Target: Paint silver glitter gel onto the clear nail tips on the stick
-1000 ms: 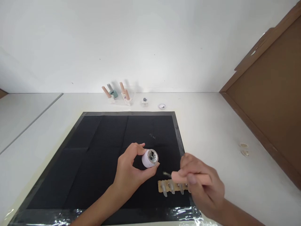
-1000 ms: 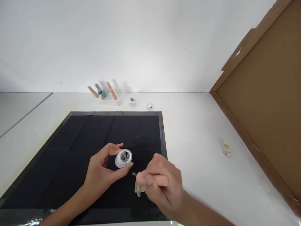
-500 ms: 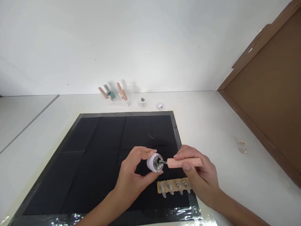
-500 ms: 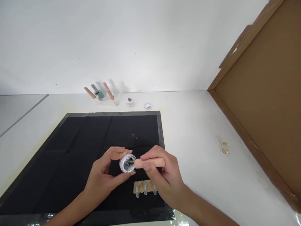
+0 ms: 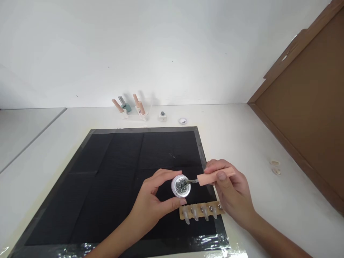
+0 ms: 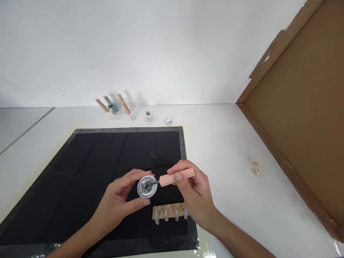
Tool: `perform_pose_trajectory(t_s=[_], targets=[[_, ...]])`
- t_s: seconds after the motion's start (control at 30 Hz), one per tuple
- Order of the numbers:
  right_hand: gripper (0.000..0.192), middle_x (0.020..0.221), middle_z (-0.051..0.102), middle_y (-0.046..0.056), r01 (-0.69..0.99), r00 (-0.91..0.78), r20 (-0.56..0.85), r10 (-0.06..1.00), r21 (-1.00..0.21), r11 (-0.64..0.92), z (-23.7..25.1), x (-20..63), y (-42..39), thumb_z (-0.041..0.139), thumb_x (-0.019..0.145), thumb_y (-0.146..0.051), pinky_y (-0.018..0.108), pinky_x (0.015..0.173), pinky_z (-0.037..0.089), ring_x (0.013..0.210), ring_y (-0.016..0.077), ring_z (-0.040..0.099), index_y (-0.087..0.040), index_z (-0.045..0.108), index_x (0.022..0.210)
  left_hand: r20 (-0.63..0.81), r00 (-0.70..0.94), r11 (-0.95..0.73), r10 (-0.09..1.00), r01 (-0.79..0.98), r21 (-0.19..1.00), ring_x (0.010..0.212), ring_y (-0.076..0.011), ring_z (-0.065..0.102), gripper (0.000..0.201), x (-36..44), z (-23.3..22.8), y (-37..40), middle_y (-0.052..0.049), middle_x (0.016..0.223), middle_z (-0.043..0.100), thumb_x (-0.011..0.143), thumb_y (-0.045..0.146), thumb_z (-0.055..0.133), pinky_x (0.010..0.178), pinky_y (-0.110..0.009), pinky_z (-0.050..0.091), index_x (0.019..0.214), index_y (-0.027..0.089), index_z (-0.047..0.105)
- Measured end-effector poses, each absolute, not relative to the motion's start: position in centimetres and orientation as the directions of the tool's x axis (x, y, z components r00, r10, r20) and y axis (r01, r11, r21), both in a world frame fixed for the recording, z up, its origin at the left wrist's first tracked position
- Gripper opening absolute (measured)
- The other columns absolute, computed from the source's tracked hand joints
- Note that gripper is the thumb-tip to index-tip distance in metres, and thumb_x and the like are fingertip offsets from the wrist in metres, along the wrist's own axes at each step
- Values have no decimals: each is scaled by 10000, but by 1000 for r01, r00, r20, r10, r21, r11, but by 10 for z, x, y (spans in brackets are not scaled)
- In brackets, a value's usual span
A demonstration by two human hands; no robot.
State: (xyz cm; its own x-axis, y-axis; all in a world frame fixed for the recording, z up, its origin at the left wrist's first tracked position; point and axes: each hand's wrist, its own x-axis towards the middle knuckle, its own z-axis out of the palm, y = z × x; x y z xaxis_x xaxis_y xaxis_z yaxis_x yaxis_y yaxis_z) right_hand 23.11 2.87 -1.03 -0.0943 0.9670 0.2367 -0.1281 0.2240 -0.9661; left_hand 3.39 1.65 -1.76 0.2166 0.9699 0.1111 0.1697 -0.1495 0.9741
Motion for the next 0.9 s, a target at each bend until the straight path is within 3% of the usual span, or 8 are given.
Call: perform_pose_trajectory(t_s=[0.2, 0.7, 0.9], targets=[[203, 770, 556, -1, -177, -74, 275, 959, -950, 258, -14, 234, 29, 521, 918, -407, 254, 600, 385, 667, 126, 478, -275, 670, 873, 22, 205, -39, 979, 76, 996, 987, -189, 638, 432, 33, -15, 16, 13, 1051, 711, 654, 166, 785, 888, -300, 491, 1038, 345, 697], [207, 740, 550, 19, -143, -80, 343, 936, -933, 330, -11, 237, 28, 519, 913, -416, 292, 582, 394, 674, 163, 499, -269, 663, 889, 38, 222, -51, 974, 52, 997, 1012, -217, 648, 462, 34, -13, 15, -15, 1095, 715, 670, 113, 760, 917, -353, 507, 1067, 337, 691], [181, 731, 568, 21, -121, -128, 434, 892, -899, 420, -9, 238, 30, 508, 925, -386, 295, 558, 395, 661, 165, 507, -281, 656, 919, 22, 226, -36, 974, 62, 997, 988, -209, 648, 463, 33, -14, 16, -12, 1074, 712, 671, 139, 766, 885, -333, 510, 1078, 343, 682]])
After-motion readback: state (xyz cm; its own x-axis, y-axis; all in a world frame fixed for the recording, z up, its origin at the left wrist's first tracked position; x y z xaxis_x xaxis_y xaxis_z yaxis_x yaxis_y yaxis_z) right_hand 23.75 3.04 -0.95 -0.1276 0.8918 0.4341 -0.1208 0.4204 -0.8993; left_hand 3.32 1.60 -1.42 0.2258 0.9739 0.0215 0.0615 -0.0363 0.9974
